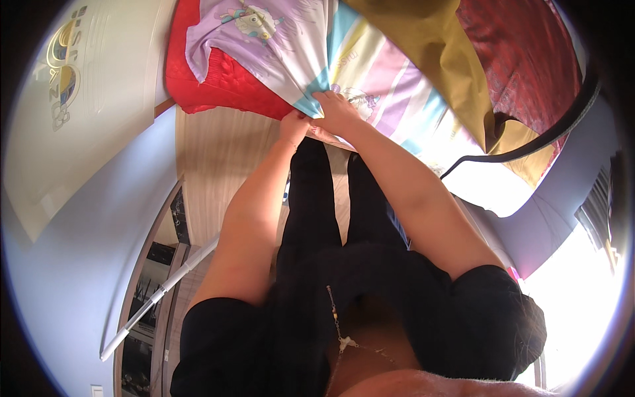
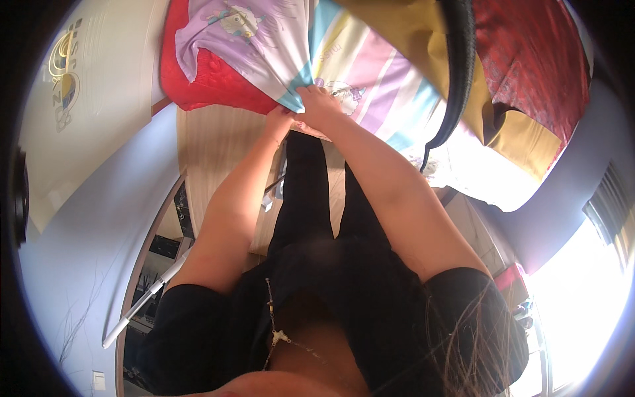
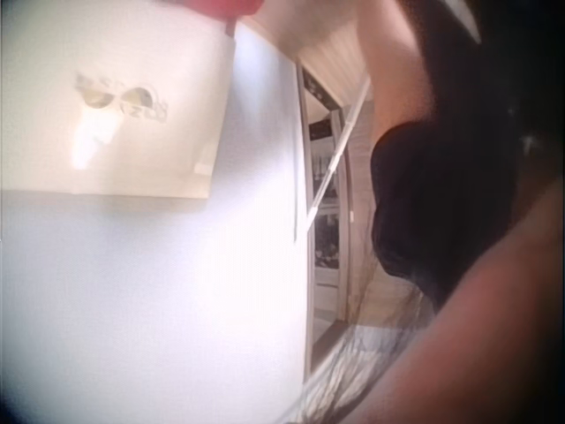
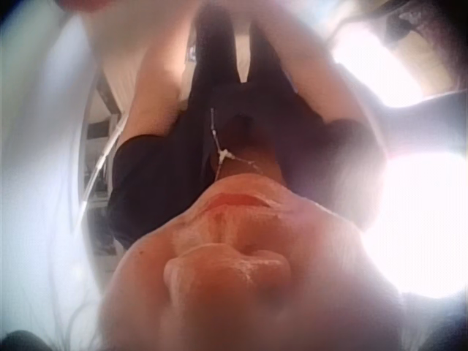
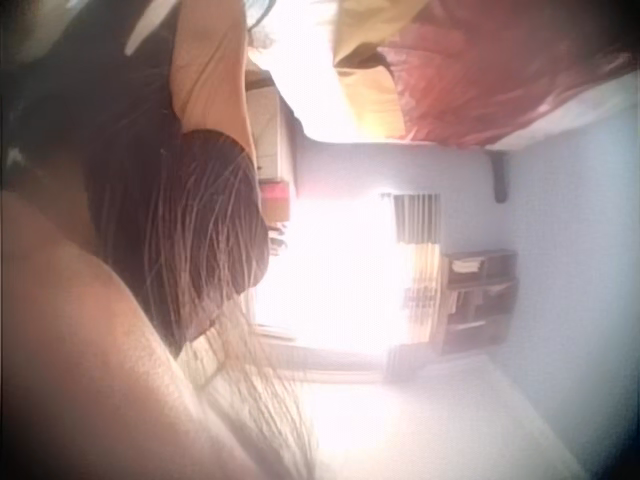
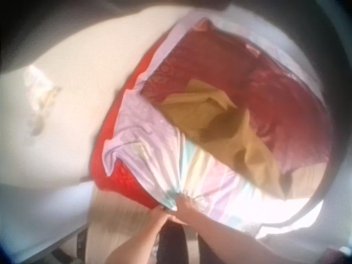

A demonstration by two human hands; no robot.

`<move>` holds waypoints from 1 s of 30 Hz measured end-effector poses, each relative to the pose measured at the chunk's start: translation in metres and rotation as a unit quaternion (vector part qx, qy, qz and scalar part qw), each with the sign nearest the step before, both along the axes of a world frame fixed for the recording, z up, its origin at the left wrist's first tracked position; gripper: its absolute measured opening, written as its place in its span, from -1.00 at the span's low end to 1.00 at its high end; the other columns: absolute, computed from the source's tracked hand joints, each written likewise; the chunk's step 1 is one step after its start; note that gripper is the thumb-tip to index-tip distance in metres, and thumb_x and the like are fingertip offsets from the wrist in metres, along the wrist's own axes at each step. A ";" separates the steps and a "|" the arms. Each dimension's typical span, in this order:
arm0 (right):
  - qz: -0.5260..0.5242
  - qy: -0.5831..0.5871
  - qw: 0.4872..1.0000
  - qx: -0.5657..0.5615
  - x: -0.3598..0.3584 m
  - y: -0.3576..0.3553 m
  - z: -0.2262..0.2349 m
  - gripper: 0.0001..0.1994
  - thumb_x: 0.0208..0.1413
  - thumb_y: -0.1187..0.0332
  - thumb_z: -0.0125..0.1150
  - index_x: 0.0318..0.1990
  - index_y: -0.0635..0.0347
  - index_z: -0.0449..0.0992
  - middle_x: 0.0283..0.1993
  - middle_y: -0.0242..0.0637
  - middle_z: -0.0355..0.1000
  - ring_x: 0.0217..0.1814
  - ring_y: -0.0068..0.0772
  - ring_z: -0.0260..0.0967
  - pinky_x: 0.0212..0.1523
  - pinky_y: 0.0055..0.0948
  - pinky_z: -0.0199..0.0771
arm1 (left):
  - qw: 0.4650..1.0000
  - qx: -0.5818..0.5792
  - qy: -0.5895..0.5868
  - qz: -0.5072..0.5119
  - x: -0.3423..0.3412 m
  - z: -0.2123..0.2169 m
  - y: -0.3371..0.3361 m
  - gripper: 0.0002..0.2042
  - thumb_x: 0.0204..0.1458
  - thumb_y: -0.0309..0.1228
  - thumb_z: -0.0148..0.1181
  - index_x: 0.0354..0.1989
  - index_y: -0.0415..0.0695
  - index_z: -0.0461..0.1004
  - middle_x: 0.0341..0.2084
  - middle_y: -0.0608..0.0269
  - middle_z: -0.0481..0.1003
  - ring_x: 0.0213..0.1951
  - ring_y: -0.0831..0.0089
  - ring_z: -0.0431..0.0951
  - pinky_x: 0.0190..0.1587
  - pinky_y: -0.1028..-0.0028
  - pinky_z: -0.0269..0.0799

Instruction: The person folds a large red patterned sheet on a bed, then folds a colorful striped sheet underneath it. They repeatedly smooth and align the edges of the sheets by hand.

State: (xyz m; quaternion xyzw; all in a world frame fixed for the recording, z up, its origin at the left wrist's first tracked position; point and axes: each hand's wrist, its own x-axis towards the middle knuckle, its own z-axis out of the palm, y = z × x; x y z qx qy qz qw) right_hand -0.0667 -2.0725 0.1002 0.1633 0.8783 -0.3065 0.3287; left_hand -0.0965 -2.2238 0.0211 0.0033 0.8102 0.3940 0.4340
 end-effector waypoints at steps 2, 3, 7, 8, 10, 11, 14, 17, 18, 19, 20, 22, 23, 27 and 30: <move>0.076 0.021 0.997 0.005 0.005 0.005 -0.004 -0.44 -0.03 0.15 0.21 0.14 0.09 0.22 0.11 -0.26 0.24 0.18 -0.13 0.21 0.07 -0.18 0.32 | 0.997 0.053 -0.046 0.035 -0.002 0.024 0.003 -0.67 -0.10 -0.17 0.24 -0.27 -0.19 0.53 -0.45 0.07 0.55 -0.36 0.24 0.56 -0.27 0.40 0.40; 0.086 0.038 0.995 0.036 0.010 0.003 -0.006 -0.55 0.00 0.24 0.15 0.08 0.08 0.30 0.04 -0.26 0.32 0.09 -0.14 0.31 0.02 -0.20 0.36 | 0.996 0.069 -0.048 0.038 -0.001 0.028 0.001 -0.68 -0.09 -0.18 0.24 -0.31 -0.20 0.53 -0.46 0.06 0.55 -0.37 0.24 0.55 -0.29 0.40 0.40; -0.067 0.085 0.989 -0.100 0.017 0.023 -0.005 -0.68 0.03 0.33 0.11 -0.03 0.17 0.43 -0.24 -0.12 0.46 -0.15 -0.22 0.43 -0.09 -0.29 0.39 | 0.985 0.028 0.095 -0.143 -0.004 0.037 -0.022 -0.71 -0.04 -0.20 0.20 -0.42 -0.23 0.49 -0.50 0.00 0.51 -0.40 0.19 0.54 -0.36 0.37 0.39; -0.123 0.047 0.978 -0.161 0.012 0.028 0.008 -0.69 0.05 0.33 0.10 -0.03 0.17 0.44 -0.26 -0.17 0.46 -0.17 -0.29 0.42 -0.10 -0.34 0.38 | 0.992 0.036 0.084 -0.085 0.003 0.034 -0.033 -0.70 -0.02 -0.19 0.18 -0.49 -0.24 0.44 -0.51 -0.04 0.49 -0.41 0.13 0.53 -0.37 0.32 0.38; -0.235 -0.033 0.932 -0.274 0.000 0.038 0.044 -0.70 0.07 0.32 0.09 -0.04 0.18 0.46 -0.31 -0.27 0.47 -0.21 -0.42 0.40 -0.13 -0.42 0.38 | 0.997 -0.009 0.070 -0.034 0.007 0.026 -0.032 -0.69 -0.04 -0.17 0.17 -0.48 -0.23 0.45 -0.52 -0.02 0.49 -0.41 0.09 0.52 -0.34 0.27 0.38; -0.247 -0.065 0.921 -0.295 0.000 0.039 0.050 -0.69 0.10 0.31 0.09 0.00 0.17 0.45 -0.27 -0.36 0.47 -0.19 -0.57 0.34 -0.11 -0.53 0.34 | 0.997 -0.025 0.064 -0.031 0.012 0.012 -0.032 -0.69 -0.04 -0.17 0.16 -0.48 -0.22 0.46 -0.53 -0.02 0.49 -0.41 0.08 0.52 -0.33 0.26 0.38; -0.204 -0.005 0.926 -0.317 0.009 0.020 0.041 -0.67 0.11 0.32 0.09 0.03 0.17 0.44 -0.19 -0.33 0.48 -0.13 -0.54 0.35 -0.04 -0.53 0.32 | 0.993 -0.058 0.083 -0.062 0.003 -0.026 -0.028 -0.70 -0.04 -0.16 0.15 -0.46 -0.21 0.48 -0.56 0.00 0.49 -0.40 0.05 0.52 -0.30 0.24 0.38; -0.176 0.010 0.933 -0.314 0.011 0.007 0.032 -0.68 0.12 0.28 0.04 0.01 0.14 0.43 -0.15 -0.21 0.46 -0.08 -0.36 0.36 -0.01 -0.45 0.30 | 1.000 0.012 0.016 0.014 -0.026 -0.034 -0.044 -0.71 -0.02 -0.18 0.11 -0.46 -0.18 0.53 -0.64 0.09 0.50 -0.38 0.12 0.55 -0.29 0.26 0.39; -0.181 0.032 0.934 -0.307 0.015 0.009 0.024 -0.69 0.12 0.24 0.01 -0.02 0.12 0.44 -0.19 -0.13 0.45 -0.10 -0.22 0.38 -0.05 -0.38 0.32 | 0.997 -0.011 -0.048 0.056 -0.052 -0.007 -0.031 -0.65 0.03 -0.12 0.11 -0.34 -0.22 0.51 -0.46 0.12 0.55 -0.27 0.18 0.56 -0.21 0.27 0.42; -0.179 0.049 0.934 -0.304 0.016 0.007 0.017 -0.69 0.12 0.23 0.01 -0.02 0.12 0.44 -0.19 -0.12 0.44 -0.09 -0.19 0.38 -0.05 -0.36 0.31 | 0.945 0.109 -0.141 0.274 -0.075 0.008 -0.029 -0.59 0.04 -0.07 0.10 -0.25 -0.26 0.46 -0.33 0.11 0.52 -0.24 0.20 0.53 -0.16 0.26 0.43; -0.178 0.064 0.935 -0.300 0.019 0.003 0.009 -0.69 0.12 0.23 0.00 -0.03 0.12 0.43 -0.19 -0.10 0.43 -0.09 -0.16 0.37 -0.05 -0.35 0.31 | 0.823 0.224 -0.225 0.472 -0.095 0.018 -0.031 -0.52 0.06 -0.03 0.10 -0.15 -0.29 0.41 -0.20 0.11 0.50 -0.21 0.23 0.51 -0.12 0.25 0.43; -0.163 0.082 0.939 -0.292 0.023 -0.004 -0.002 -0.70 0.12 0.23 -0.01 -0.04 0.13 0.44 -0.18 -0.09 0.41 -0.08 -0.12 0.35 -0.05 -0.33 0.31 | 0.780 0.259 -0.215 0.527 -0.144 0.026 -0.044 -0.52 0.07 -0.05 0.10 -0.12 -0.29 0.35 -0.15 0.11 0.44 -0.21 0.25 0.48 -0.07 0.25 0.43; -0.150 0.086 0.942 -0.287 0.023 -0.006 -0.005 -0.70 0.13 0.23 -0.01 -0.04 0.13 0.44 -0.18 -0.10 0.41 -0.08 -0.12 0.35 -0.05 -0.32 0.31 | 0.756 0.281 -0.212 0.552 -0.168 0.025 -0.052 -0.52 0.08 -0.06 0.10 -0.11 -0.30 0.32 -0.12 0.11 0.41 -0.21 0.26 0.47 -0.05 0.25 0.42; -0.112 0.103 0.948 -0.280 0.024 -0.013 -0.007 -0.71 0.13 0.25 -0.01 -0.03 0.10 0.43 -0.20 -0.08 0.37 -0.08 -0.08 0.33 -0.06 -0.29 0.31 | 0.710 0.308 -0.253 0.580 -0.230 0.008 -0.070 -0.74 0.10 -0.22 0.11 -0.22 -0.17 0.33 -0.52 0.21 0.39 -0.47 0.38 0.40 -0.31 0.42 0.42; -0.084 0.089 0.961 -0.250 0.020 -0.014 0.000 -0.68 0.12 0.27 -0.02 0.04 0.00 0.40 -0.17 -0.10 0.31 -0.06 -0.07 0.32 -0.04 -0.25 0.32 | 0.795 0.320 -0.264 0.443 -0.245 -0.007 -0.099 -0.85 0.08 -0.30 0.13 -0.31 -0.07 0.35 -0.57 0.31 0.36 -0.56 0.49 0.35 -0.49 0.47 0.33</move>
